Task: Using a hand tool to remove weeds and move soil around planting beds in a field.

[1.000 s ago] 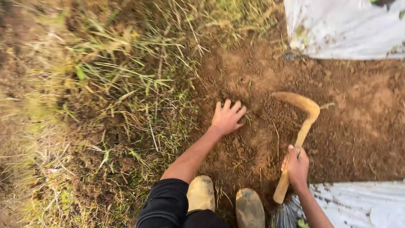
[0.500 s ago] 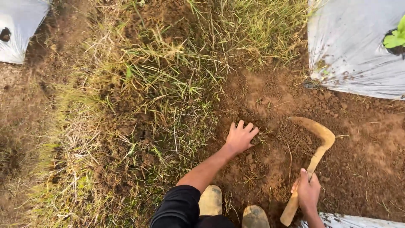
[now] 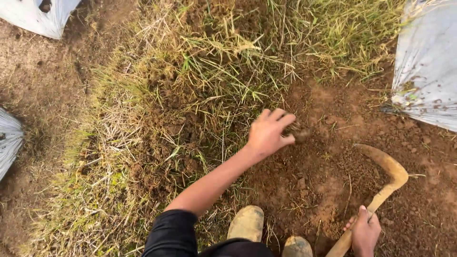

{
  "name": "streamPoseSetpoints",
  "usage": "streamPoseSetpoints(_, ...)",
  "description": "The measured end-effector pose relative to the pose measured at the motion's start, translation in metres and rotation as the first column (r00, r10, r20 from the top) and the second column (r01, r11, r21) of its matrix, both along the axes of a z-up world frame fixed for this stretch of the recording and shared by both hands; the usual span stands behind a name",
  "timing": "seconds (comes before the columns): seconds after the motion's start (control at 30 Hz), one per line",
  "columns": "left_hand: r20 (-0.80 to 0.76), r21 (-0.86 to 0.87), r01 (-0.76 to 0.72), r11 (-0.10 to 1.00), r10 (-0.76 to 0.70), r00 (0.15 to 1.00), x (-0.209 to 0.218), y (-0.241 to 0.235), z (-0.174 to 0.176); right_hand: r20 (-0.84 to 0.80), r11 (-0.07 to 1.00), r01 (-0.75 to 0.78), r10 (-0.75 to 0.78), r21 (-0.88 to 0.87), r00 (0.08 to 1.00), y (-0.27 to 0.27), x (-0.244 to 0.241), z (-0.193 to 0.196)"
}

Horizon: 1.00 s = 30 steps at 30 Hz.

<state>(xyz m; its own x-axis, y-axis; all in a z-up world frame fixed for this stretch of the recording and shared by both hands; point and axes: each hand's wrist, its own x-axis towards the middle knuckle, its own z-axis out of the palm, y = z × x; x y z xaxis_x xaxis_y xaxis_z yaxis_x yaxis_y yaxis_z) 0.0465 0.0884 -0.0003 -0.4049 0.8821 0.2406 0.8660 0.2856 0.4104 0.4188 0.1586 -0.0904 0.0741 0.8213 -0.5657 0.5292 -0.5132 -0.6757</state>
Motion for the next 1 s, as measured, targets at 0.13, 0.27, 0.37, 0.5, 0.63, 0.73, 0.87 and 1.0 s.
streamPoseSetpoints(0.13,0.074,0.102,-0.106,0.989,0.099,0.992,-0.064,-0.035,0.105,0.016,0.998,0.059,-0.059,-0.009,0.998,0.002,-0.004,0.002)
streamPoseSetpoints(0.27,-0.032,0.248,-0.352,0.902,0.371,0.928,-0.151,-0.066,0.140,0.026,1.000,-0.004,0.004,-0.003,1.000,0.002,-0.004,0.009)
streamPoseSetpoints(0.37,-0.062,0.217,-0.452,0.865,0.474,0.878,-0.213,-0.085,0.114,0.019,1.000,-0.025,0.025,-0.003,1.000,-0.001,-0.006,0.005)
streamPoseSetpoints(0.5,0.034,-0.270,-0.466,0.843,0.492,0.870,-0.217,-0.092,0.095,-0.011,0.996,-0.091,0.091,-0.002,0.996,0.000,0.007,-0.008)
streamPoseSetpoints(0.63,0.022,-0.163,-0.423,0.891,0.431,0.902,-0.203,-0.094,0.099,0.029,0.999,-0.041,0.040,0.000,0.999,0.000,-0.014,0.024)
streamPoseSetpoints(0.73,0.121,-0.285,-0.451,0.846,0.499,0.858,-0.176,-0.090,0.111,0.003,0.998,-0.062,0.062,-0.001,0.998,0.004,-0.017,0.033)
streamPoseSetpoints(0.87,0.013,-0.037,-0.510,0.859,0.511,0.860,-0.138,-0.083,0.068,-0.115,1.000,-0.011,0.008,-0.028,0.993,0.018,-0.020,0.022)
streamPoseSetpoints(1.0,0.196,0.577,-0.292,0.763,0.217,0.956,-0.058,-0.035,0.027,-0.283,1.000,0.020,-0.023,-0.011,0.959,0.036,-0.066,0.017)
